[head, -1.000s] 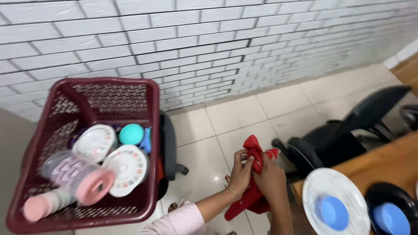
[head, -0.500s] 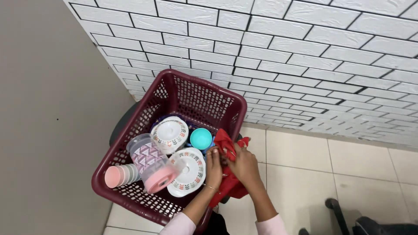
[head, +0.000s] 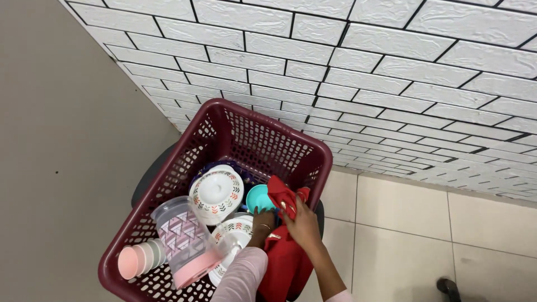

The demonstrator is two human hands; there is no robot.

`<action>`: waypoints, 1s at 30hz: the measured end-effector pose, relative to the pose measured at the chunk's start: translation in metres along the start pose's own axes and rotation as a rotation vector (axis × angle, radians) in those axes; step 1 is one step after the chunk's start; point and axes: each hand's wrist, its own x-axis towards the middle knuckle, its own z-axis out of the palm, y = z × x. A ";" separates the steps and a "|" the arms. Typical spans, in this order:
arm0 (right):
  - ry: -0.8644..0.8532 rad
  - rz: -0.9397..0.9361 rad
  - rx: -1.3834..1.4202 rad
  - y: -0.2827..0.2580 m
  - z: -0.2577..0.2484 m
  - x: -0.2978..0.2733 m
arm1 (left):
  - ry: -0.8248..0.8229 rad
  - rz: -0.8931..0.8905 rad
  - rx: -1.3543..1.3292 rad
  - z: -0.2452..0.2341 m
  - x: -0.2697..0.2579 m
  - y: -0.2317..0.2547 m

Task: The person is setting up the dining table by placing plates, bowls and spoons.

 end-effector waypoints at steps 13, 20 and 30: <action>0.210 -0.061 0.013 0.020 0.074 0.002 | 0.075 -0.662 -0.933 -0.043 -0.002 0.007; 0.201 -0.068 0.183 -0.019 0.056 0.013 | 0.107 -1.047 -1.809 -0.270 -0.008 0.109; 0.505 -0.554 -0.183 -0.095 -0.002 -0.036 | 0.202 -0.559 -2.193 -0.228 -0.062 0.057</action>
